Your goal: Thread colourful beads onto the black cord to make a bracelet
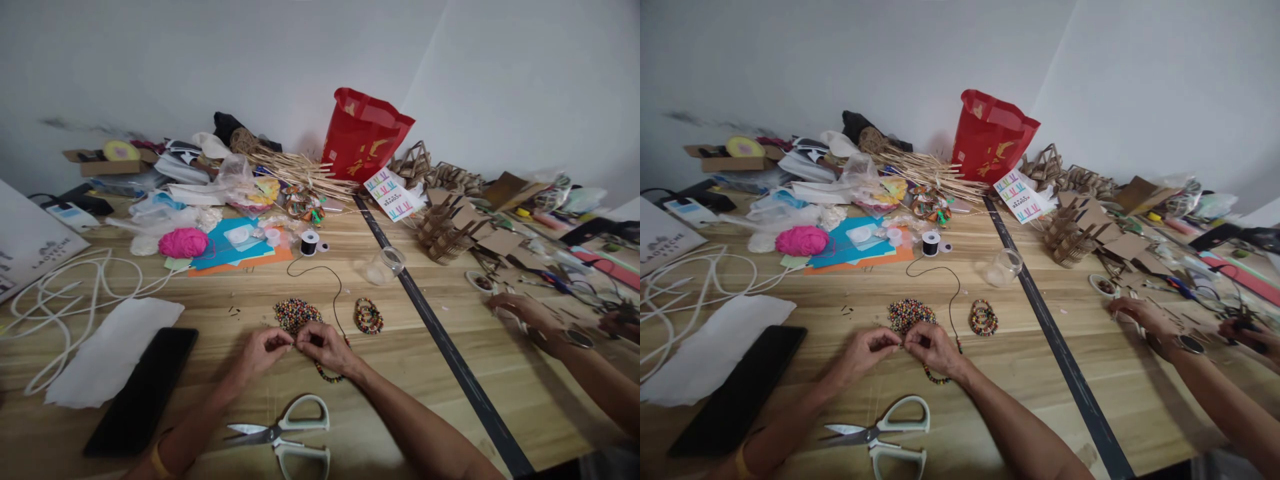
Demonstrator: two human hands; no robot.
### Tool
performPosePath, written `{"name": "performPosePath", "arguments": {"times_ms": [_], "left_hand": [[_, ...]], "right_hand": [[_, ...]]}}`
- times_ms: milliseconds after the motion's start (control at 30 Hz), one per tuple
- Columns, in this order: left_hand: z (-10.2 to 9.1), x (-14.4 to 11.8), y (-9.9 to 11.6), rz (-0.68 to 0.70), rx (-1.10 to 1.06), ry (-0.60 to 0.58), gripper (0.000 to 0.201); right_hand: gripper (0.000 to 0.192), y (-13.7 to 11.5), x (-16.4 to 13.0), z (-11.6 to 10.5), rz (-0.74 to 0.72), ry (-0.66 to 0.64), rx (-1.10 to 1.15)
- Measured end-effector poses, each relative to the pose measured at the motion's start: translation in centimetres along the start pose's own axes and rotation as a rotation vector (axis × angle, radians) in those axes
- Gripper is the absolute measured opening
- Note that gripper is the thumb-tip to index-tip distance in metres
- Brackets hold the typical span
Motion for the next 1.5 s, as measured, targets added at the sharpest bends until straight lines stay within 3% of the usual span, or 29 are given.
{"name": "performPosePath", "arguments": {"times_ms": [1500], "left_hand": [[0.25,0.09,-0.58,0.001,0.015,-0.004,0.009]], "right_hand": [[0.012,0.19,0.0,-0.04,0.005,0.002,-0.015]]}}
Point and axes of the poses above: each hand's wrist, its own x-axis towards the middle knuckle, its own z-axis out of the palm, y = z × x, the point moved 5 cm from there along x, towards the middle knuckle, and after that the axes turned 5 degrees about -y, right-handed, at the moved point
